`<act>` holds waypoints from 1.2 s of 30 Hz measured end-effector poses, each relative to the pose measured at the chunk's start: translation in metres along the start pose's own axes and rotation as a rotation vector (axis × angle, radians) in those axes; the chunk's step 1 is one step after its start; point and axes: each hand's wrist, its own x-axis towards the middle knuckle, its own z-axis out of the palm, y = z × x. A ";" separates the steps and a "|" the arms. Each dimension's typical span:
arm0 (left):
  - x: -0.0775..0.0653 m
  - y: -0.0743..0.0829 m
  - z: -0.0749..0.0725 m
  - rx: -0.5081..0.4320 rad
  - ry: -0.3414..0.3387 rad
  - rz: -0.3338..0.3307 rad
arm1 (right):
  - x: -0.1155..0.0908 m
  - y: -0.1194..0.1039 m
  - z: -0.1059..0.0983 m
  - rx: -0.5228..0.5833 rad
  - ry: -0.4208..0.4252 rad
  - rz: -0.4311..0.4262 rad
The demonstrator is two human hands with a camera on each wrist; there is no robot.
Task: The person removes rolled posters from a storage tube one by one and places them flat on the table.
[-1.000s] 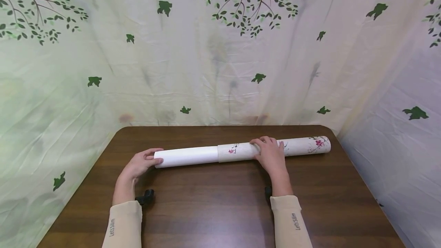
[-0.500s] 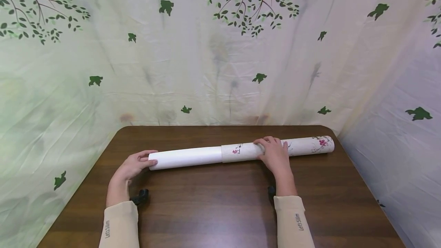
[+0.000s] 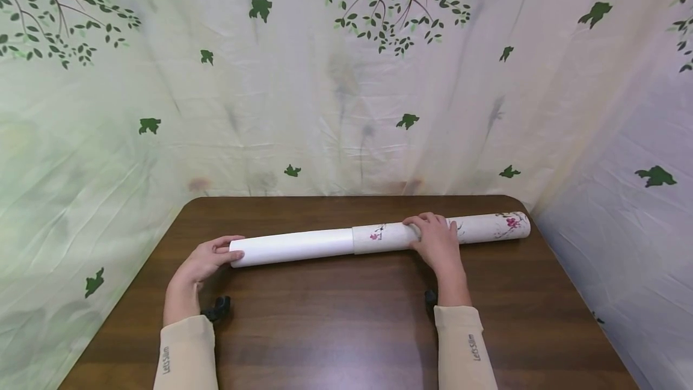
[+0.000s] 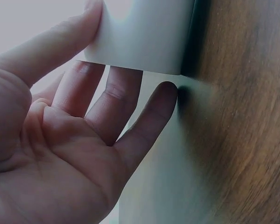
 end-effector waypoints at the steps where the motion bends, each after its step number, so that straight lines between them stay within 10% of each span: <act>1: 0.000 0.000 0.000 -0.006 0.000 -0.001 | 0.000 0.001 0.000 -0.001 -0.001 0.001; 36: -0.012 -0.013 -0.025 0.037 0.005 -0.009 | -0.003 0.012 -0.010 0.039 -0.046 0.040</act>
